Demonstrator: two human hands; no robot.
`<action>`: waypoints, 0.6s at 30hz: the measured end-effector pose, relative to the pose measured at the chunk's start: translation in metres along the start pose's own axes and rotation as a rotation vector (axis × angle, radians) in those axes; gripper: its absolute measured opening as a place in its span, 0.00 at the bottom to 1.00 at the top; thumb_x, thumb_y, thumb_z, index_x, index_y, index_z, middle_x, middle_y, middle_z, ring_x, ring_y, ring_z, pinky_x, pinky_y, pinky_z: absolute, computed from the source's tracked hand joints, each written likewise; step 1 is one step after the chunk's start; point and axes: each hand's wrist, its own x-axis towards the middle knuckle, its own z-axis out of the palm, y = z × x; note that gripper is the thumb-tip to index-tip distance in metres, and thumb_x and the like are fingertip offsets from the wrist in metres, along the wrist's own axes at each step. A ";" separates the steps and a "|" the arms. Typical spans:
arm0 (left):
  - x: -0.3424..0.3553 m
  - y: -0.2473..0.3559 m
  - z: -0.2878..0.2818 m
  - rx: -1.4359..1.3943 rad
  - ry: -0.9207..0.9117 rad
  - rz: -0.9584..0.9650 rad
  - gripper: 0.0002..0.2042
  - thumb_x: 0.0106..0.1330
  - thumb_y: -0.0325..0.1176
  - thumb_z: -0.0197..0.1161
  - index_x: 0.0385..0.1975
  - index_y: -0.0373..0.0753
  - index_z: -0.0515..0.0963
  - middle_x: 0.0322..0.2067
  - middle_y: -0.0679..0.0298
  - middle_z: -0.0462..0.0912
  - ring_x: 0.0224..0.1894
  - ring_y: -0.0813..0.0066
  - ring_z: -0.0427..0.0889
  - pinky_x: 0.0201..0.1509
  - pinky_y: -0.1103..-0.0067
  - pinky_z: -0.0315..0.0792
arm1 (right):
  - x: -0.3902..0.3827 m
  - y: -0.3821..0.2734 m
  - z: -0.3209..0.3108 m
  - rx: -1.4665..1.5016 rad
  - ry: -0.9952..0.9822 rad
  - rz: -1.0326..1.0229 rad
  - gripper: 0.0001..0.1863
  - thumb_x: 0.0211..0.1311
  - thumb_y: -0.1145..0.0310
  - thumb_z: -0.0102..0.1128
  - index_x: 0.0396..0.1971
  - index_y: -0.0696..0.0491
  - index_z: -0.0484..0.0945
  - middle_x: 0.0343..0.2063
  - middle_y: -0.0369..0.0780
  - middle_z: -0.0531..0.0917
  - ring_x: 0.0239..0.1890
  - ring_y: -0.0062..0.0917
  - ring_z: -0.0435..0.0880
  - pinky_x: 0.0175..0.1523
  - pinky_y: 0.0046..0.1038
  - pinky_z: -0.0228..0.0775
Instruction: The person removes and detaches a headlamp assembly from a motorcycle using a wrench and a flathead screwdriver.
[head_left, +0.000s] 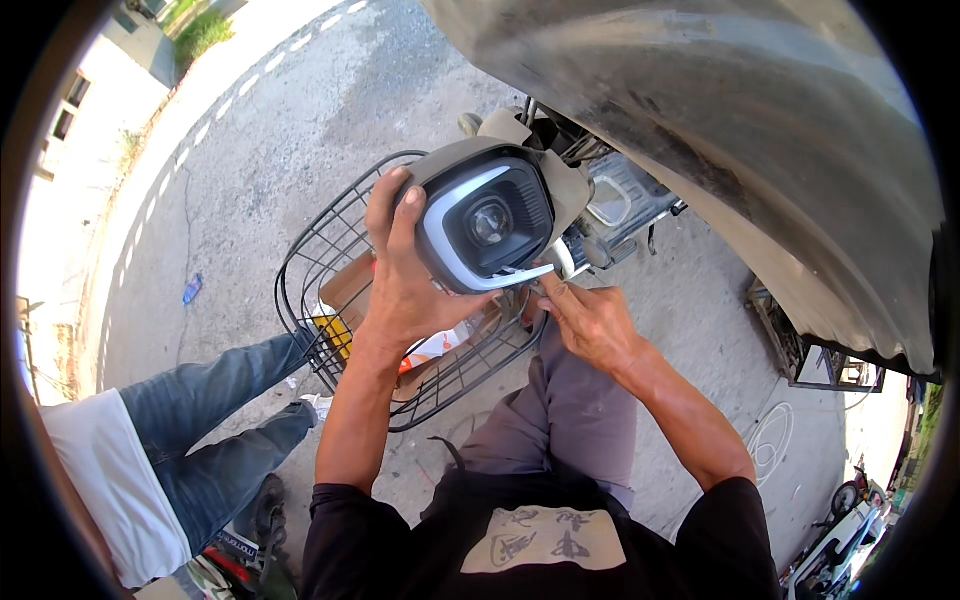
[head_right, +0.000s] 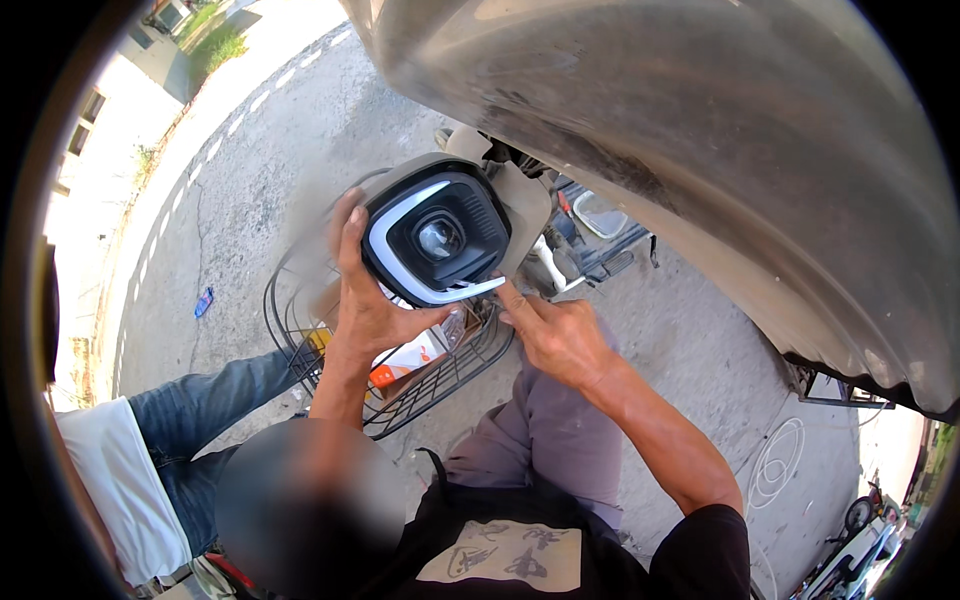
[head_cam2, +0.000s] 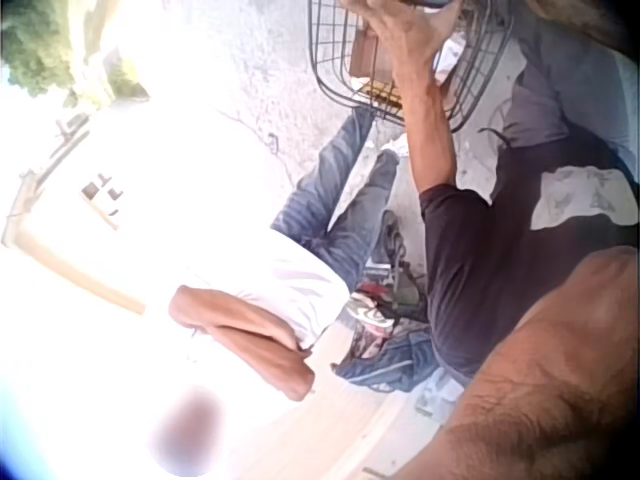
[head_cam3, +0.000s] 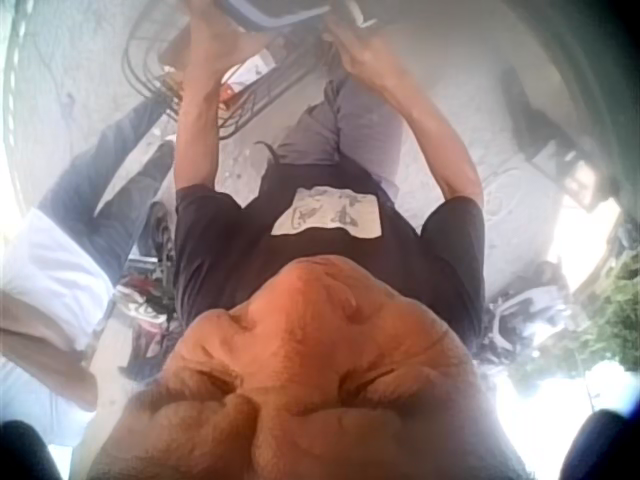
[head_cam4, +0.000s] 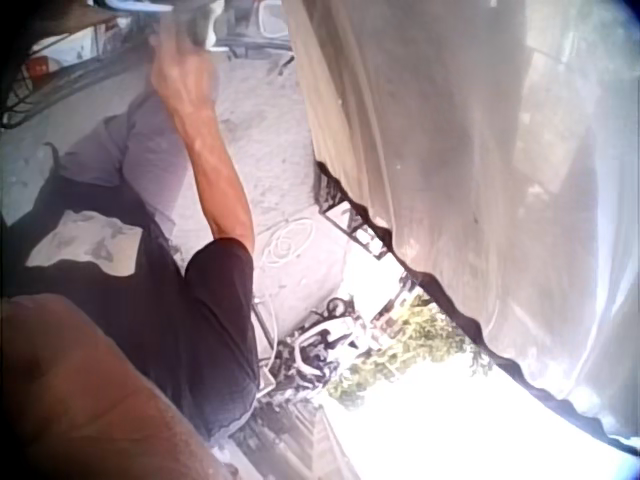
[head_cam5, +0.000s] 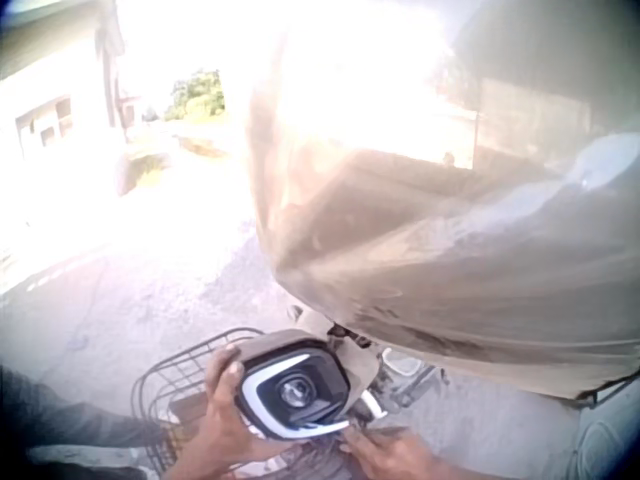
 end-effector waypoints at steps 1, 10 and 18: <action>0.000 -0.001 0.001 -0.009 -0.003 -0.002 0.72 0.33 0.37 0.94 0.82 0.48 0.49 0.78 0.44 0.51 0.78 0.35 0.59 0.77 0.50 0.67 | -0.001 0.000 0.001 0.001 0.013 0.014 0.33 0.66 0.71 0.72 0.72 0.55 0.76 0.22 0.39 0.82 0.19 0.36 0.83 0.24 0.38 0.76; -0.001 -0.001 0.001 0.003 -0.001 -0.001 0.71 0.34 0.37 0.94 0.82 0.45 0.50 0.77 0.43 0.52 0.79 0.36 0.59 0.78 0.51 0.67 | 0.004 -0.007 -0.015 -0.020 -0.068 0.015 0.31 0.65 0.74 0.72 0.68 0.62 0.77 0.29 0.44 0.88 0.22 0.38 0.86 0.25 0.36 0.77; -0.001 -0.002 0.002 -0.011 0.004 0.002 0.71 0.32 0.37 0.94 0.81 0.44 0.51 0.77 0.43 0.53 0.79 0.35 0.60 0.77 0.50 0.68 | 0.005 0.009 -0.013 0.104 -0.085 -0.010 0.30 0.70 0.71 0.70 0.70 0.59 0.77 0.31 0.47 0.89 0.25 0.44 0.86 0.32 0.40 0.78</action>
